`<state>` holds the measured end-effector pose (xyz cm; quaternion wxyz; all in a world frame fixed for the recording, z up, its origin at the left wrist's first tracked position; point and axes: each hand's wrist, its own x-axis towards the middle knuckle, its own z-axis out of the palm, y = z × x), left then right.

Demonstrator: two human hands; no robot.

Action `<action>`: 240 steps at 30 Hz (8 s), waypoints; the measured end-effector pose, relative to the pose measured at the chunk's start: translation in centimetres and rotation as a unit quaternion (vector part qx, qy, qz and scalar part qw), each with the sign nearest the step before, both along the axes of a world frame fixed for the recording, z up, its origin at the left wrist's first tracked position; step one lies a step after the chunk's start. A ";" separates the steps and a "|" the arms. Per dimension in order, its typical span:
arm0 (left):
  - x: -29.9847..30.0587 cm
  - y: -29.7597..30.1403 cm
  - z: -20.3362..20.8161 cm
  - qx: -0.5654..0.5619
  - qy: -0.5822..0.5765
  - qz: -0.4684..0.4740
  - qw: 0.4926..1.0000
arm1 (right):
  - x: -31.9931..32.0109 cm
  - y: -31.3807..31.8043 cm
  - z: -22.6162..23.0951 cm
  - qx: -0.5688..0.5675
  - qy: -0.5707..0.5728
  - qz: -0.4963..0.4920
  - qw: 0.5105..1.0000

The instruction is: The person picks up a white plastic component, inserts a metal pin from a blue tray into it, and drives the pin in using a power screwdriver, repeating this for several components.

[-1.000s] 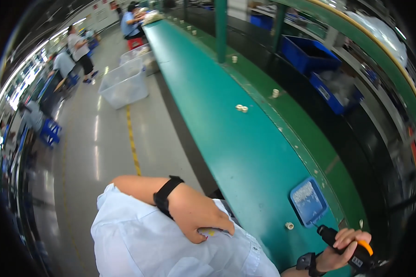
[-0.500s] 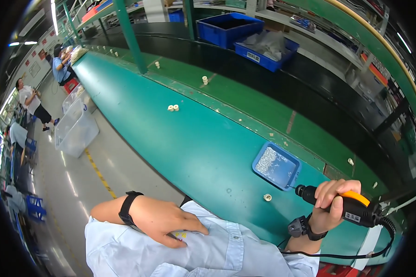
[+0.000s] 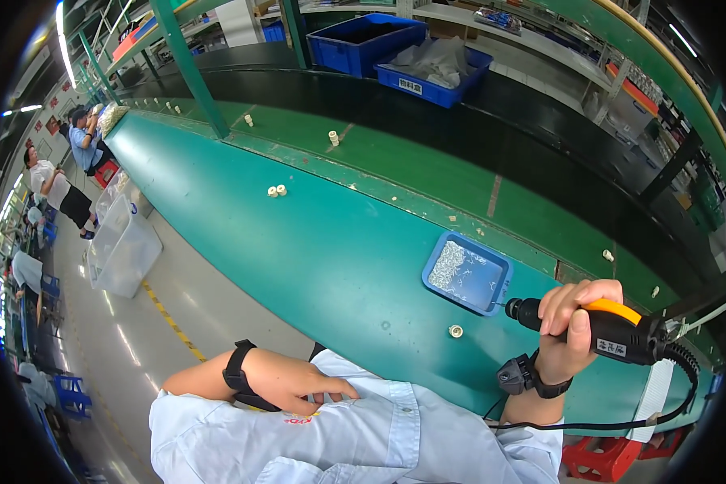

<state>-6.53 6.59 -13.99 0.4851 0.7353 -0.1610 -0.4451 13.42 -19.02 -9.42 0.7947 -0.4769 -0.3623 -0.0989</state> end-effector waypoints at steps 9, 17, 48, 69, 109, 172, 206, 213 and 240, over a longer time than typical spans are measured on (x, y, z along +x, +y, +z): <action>0.5 -1.6 -3.4 0.098 -0.117 0.038 0.988 | 0.4 0.4 -0.3 -0.003 -0.057 0.014 0.998; 0.4 -0.5 -5.8 0.025 -0.072 0.036 0.996 | 1.0 0.4 -0.7 -0.019 -0.041 0.027 0.999; 16.6 -8.2 -12.6 -0.108 -0.242 0.257 0.930 | -1.2 0.1 -5.6 -0.108 0.086 0.016 0.990; 16.8 -8.3 -12.1 -0.109 -0.208 0.279 0.931 | 0.1 2.9 -6.7 -0.199 0.104 -0.004 0.974; 25.3 -9.1 -10.7 -0.024 -0.414 0.215 0.884 | 5.5 1.6 -5.6 -0.081 0.047 -0.120 0.988; 16.8 -8.5 -12.0 -0.085 -0.273 0.244 0.927 | -0.3 1.0 -6.9 -0.183 0.108 -0.038 0.976; 32.8 11.4 -9.5 0.253 -0.420 0.430 0.758 | 1.4 -3.0 -5.7 -0.063 0.051 -0.091 0.993; 38.3 8.1 -11.3 0.073 -0.319 0.333 0.884 | 0.9 -4.5 -7.0 -0.053 0.132 -0.190 0.972; 13.9 -8.8 -10.6 -0.052 -0.210 0.268 0.939 | 3.5 0.5 -5.6 -0.077 0.108 -0.118 0.984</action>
